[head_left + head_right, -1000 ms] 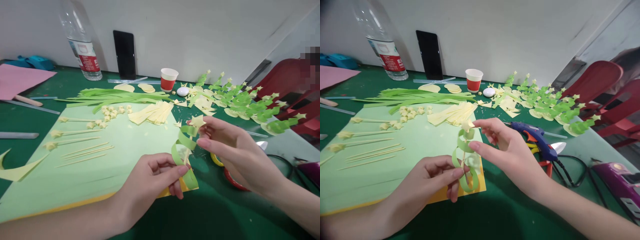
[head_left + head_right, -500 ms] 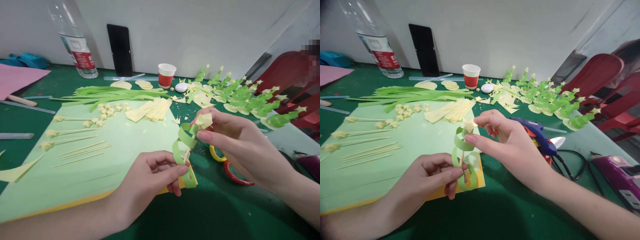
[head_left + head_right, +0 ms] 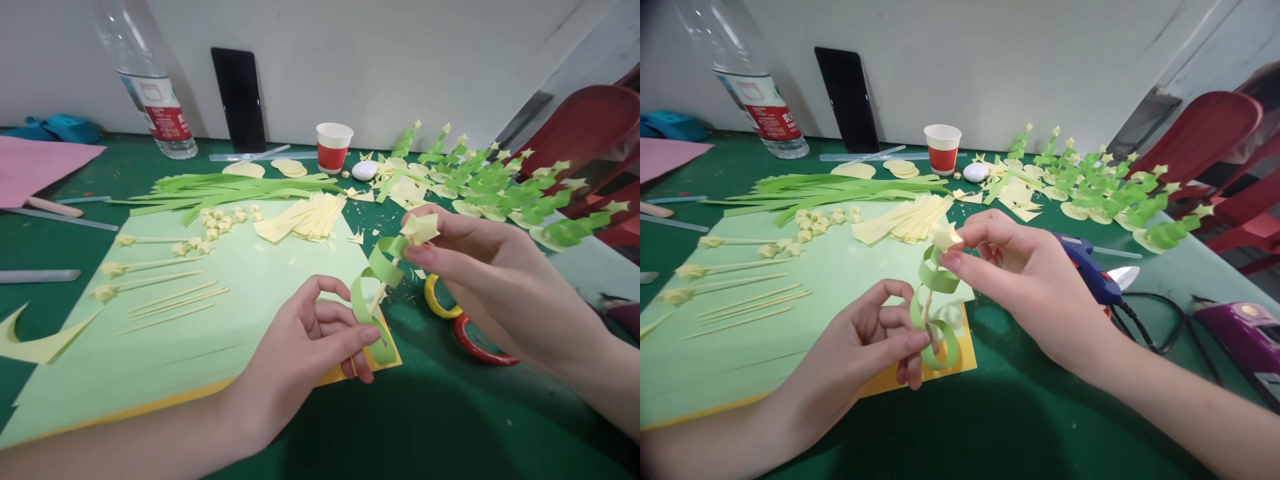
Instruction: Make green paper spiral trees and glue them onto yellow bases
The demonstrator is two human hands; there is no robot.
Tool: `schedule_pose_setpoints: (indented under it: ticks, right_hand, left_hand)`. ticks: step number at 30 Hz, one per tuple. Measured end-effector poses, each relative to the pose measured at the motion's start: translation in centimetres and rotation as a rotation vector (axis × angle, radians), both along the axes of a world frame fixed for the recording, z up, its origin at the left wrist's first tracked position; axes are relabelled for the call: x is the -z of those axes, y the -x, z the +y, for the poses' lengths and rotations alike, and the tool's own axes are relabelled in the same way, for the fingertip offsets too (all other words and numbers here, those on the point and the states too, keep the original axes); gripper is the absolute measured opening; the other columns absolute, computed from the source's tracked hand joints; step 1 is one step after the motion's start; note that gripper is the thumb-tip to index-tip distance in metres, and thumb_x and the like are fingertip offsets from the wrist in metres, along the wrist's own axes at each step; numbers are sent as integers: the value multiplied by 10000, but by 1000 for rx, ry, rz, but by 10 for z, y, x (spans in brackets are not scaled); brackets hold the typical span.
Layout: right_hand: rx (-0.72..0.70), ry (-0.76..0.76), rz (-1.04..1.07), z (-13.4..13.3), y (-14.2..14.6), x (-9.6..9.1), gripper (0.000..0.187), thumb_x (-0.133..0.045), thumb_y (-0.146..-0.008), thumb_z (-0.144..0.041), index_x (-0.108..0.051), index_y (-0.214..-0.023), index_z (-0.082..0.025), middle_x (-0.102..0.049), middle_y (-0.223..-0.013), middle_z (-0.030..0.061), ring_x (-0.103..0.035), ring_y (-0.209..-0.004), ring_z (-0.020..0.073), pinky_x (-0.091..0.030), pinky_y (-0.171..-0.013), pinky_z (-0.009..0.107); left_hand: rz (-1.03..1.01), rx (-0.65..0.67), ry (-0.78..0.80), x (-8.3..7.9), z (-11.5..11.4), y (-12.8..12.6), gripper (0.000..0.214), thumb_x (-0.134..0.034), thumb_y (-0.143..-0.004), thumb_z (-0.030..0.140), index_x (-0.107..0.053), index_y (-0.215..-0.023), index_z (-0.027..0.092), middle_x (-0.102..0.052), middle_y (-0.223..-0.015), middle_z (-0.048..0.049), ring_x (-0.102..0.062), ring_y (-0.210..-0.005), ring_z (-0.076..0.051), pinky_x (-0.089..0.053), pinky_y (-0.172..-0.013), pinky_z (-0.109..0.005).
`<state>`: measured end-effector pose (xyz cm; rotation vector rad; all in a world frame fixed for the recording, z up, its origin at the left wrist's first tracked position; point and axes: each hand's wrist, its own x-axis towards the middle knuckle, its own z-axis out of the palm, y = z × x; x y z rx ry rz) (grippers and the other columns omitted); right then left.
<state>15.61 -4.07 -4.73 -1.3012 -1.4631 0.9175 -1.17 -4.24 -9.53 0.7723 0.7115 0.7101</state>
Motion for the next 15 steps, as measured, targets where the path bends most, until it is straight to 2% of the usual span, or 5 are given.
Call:
schedule_pose_setpoints:
  ticks: [3,6,10,15]
  right_hand:
    - [27,6,53,2,1,-1,73,-670,-666,-263,-619,-620,-238,-553,-710,-42,-459,-637,79,-381,-542,173]
    - [43,14,76,4,1,0,100,-691,-648,-279,-615,-605,-229,-554,-698,-43,-468,-643,76,-382,-545,166]
    - [59,27,70,5,-1,2,132,-718,-630,-311,-617,-599,-231,-549,-675,-43,-456,-637,78,-369,-550,173]
    - [39,40,86,4,-1,5,125,-708,-652,-321,-621,-603,-245,-541,-697,-42,-462,-664,83,-374,-571,176]
  left_hand:
    - [-46,-11,-27,1,0,0,282,-684,-726,125,-410,-695,184,-594,-521,105,-613,-456,-58,-426,-452,-113]
    - [-56,-24,-40,1,0,-1,300,-701,-694,106,-415,-627,164,-626,-559,65,-627,-528,-70,-449,-477,-119]
    - [-36,-48,-29,1,0,-1,306,-739,-628,79,-443,-616,157,-641,-602,43,-584,-529,-53,-449,-486,-121]
    - [-26,-69,-16,1,-2,0,308,-740,-630,82,-443,-632,162,-621,-605,67,-588,-548,-44,-447,-532,-119]
